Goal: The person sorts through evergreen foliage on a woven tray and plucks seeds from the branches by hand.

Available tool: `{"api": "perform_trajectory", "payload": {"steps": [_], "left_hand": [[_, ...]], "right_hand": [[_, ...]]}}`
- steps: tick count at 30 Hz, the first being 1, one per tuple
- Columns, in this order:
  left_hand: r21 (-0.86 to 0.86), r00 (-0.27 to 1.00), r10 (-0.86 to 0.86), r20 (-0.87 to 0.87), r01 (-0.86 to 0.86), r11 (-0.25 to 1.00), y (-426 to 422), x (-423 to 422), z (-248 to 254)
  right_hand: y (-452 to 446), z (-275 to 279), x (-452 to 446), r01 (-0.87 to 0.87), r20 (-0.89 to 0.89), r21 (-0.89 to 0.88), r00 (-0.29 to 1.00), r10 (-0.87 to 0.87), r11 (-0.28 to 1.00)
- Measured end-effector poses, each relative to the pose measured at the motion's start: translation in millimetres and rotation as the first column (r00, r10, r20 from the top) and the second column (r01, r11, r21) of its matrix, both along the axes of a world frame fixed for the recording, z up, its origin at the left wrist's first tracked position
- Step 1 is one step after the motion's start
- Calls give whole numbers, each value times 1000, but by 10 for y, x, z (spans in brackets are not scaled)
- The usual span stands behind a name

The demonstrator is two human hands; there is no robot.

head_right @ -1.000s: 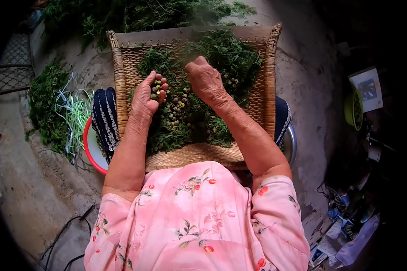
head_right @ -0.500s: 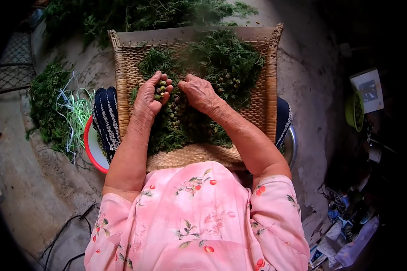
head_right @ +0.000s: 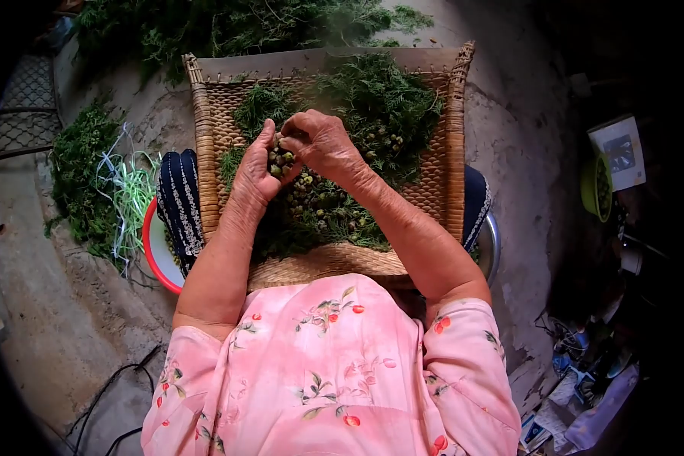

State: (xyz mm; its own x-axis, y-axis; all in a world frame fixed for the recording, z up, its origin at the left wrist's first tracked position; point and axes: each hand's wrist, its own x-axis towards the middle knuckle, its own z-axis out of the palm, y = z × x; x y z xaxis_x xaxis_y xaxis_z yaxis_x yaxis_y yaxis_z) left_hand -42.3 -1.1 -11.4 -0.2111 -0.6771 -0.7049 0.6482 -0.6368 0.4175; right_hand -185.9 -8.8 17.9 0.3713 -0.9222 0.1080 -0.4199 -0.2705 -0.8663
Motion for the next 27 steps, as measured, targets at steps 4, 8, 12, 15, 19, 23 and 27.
{"api": "perform_trajectory", "payload": {"steps": [4, 8, 12, 15, 19, 23, 27], "left_hand": [[-14, 1000, -18, -3, 18, 1000, 13, -6, 17], [-28, 997, -72, -3, 72, 997, -13, 4, -19], [-23, 999, -9, 32, 9, 1000, 21, -55, 89], [-25, 999, -30, 39, 31, 999, 5, -20, 84], [-27, 995, -100, 11, 101, 995, -12, 7, 85], [-65, 993, -115, 5, 115, 991, -9, -7, 90], [-77, 994, -108, -16, 107, 991, -6, -1, 93]], "right_hand": [[-3, -30, 13, 78, 290, 237, 946, -148, 968], [-55, 2, -88, 93, 278, 301, 944, -180, 949], [-2, 131, -42, -47, 356, 282, 933, -59, 958], [-46, 101, -50, 83, 196, 28, 977, -87, 996], [-123, -23, -178, 254, 57, 56, 965, -257, 966], [-95, -16, -226, 118, 196, 483, 951, -239, 868], [-142, -27, -229, 295, 428, 436, 763, -484, 850]]}}
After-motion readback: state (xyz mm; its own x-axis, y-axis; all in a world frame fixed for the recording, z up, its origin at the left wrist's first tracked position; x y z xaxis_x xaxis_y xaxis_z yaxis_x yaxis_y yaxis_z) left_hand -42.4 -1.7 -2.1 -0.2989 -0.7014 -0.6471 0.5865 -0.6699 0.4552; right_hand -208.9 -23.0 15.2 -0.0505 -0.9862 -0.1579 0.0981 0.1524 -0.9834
